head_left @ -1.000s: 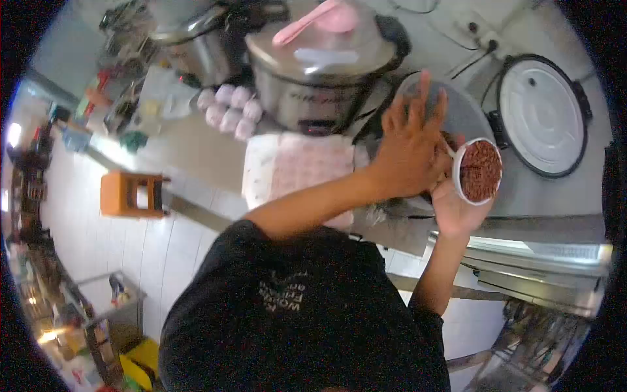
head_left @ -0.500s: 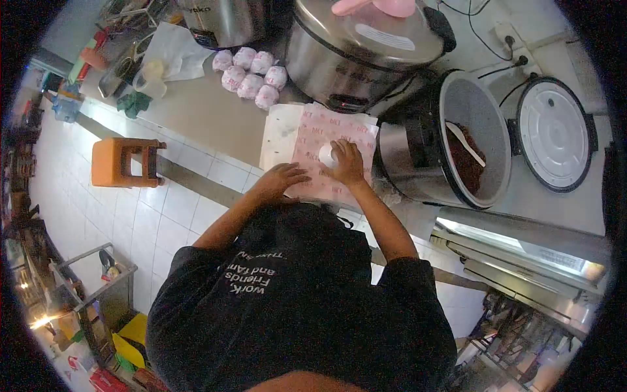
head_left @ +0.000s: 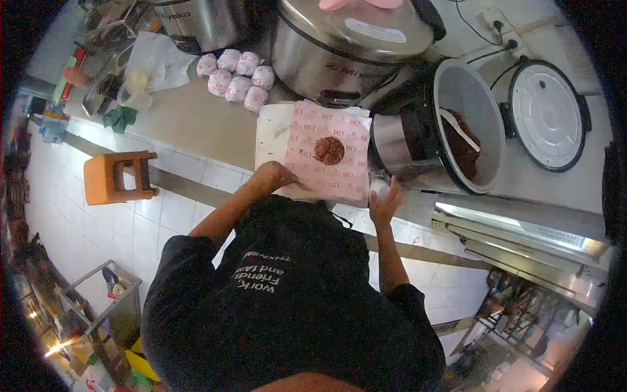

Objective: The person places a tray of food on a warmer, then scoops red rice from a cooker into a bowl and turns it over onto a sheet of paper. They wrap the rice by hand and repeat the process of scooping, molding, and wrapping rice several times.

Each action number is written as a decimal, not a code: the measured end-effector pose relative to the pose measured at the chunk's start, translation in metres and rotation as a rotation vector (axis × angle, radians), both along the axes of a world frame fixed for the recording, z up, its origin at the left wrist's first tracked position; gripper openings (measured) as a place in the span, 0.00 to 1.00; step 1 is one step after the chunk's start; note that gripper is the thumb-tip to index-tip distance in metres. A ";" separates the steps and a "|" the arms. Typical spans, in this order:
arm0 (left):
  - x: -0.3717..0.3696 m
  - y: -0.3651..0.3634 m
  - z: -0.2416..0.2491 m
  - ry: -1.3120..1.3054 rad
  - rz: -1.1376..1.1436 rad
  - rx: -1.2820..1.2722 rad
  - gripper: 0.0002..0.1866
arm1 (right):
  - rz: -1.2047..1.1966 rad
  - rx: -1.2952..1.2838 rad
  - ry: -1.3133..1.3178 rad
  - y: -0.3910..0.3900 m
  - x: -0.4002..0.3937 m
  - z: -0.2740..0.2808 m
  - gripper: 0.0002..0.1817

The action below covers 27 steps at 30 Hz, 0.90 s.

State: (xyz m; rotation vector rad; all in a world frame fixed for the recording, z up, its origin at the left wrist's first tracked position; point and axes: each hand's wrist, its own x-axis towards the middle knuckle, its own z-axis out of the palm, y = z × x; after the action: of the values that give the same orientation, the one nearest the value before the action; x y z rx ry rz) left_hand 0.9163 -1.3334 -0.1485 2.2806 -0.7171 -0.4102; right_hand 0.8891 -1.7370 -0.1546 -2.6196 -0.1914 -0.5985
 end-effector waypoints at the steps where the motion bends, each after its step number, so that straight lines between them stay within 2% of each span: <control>1: 0.004 -0.001 0.012 0.235 0.092 -0.036 0.15 | 0.025 -0.025 -0.055 0.009 0.001 0.012 0.43; 2: 0.008 -0.003 0.011 0.211 0.119 -0.035 0.14 | 0.096 -0.021 -0.153 0.016 0.003 0.017 0.42; 4: 0.016 -0.007 0.000 0.162 0.173 -0.034 0.15 | 0.284 0.005 0.243 0.041 0.019 0.028 0.41; 5: 0.019 -0.009 -0.007 0.097 0.193 -0.122 0.17 | 0.380 0.019 0.441 0.056 0.022 0.040 0.41; 7: 0.027 -0.015 -0.018 -0.039 0.232 -0.307 0.21 | 0.532 -0.078 0.430 0.078 0.024 0.058 0.28; 8: 0.032 -0.017 0.021 0.030 0.198 -0.168 0.26 | 0.603 -0.108 0.410 0.078 0.027 0.046 0.24; 9: 0.033 -0.015 0.025 0.026 0.176 -0.197 0.26 | 0.678 -0.142 0.388 0.076 0.029 0.035 0.21; 12: 0.033 -0.003 0.025 -0.027 0.113 -0.232 0.25 | 0.507 0.042 0.542 0.080 0.022 0.048 0.14; 14: 0.030 0.011 0.012 -0.118 0.051 -0.179 0.26 | 0.453 0.070 0.538 0.075 0.018 0.048 0.13; 15: 0.026 0.018 0.007 -0.084 0.098 -0.200 0.25 | 0.425 0.085 0.539 0.071 0.014 0.047 0.13; 16: 0.021 0.024 0.005 -0.051 0.144 -0.221 0.23 | 0.443 0.087 0.527 0.069 0.010 0.046 0.12; 18: 0.011 0.034 0.002 -0.144 0.161 -0.201 0.22 | 0.478 0.088 0.499 0.066 0.002 0.040 0.10; 19: 0.008 0.037 0.005 -0.269 0.131 -0.158 0.22 | 0.464 0.109 0.434 0.065 0.001 0.031 0.11; 21: 0.011 0.032 0.007 -0.349 0.245 -0.207 0.19 | 0.434 0.150 0.301 0.065 -0.002 0.009 0.12; 24: 0.032 -0.013 0.008 -0.190 0.628 -0.546 0.11 | 0.094 0.487 0.671 0.068 0.027 -0.011 0.13; 27: 0.074 -0.035 -0.035 0.201 0.730 -0.195 0.10 | 0.120 0.333 0.448 0.067 0.058 -0.042 0.12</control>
State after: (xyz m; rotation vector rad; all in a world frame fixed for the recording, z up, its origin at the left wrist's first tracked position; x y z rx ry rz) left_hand 0.9905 -1.3681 -0.1836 2.0971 0.1858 -0.1988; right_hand 0.9473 -1.6702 -0.1967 -2.3233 -0.0962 0.0089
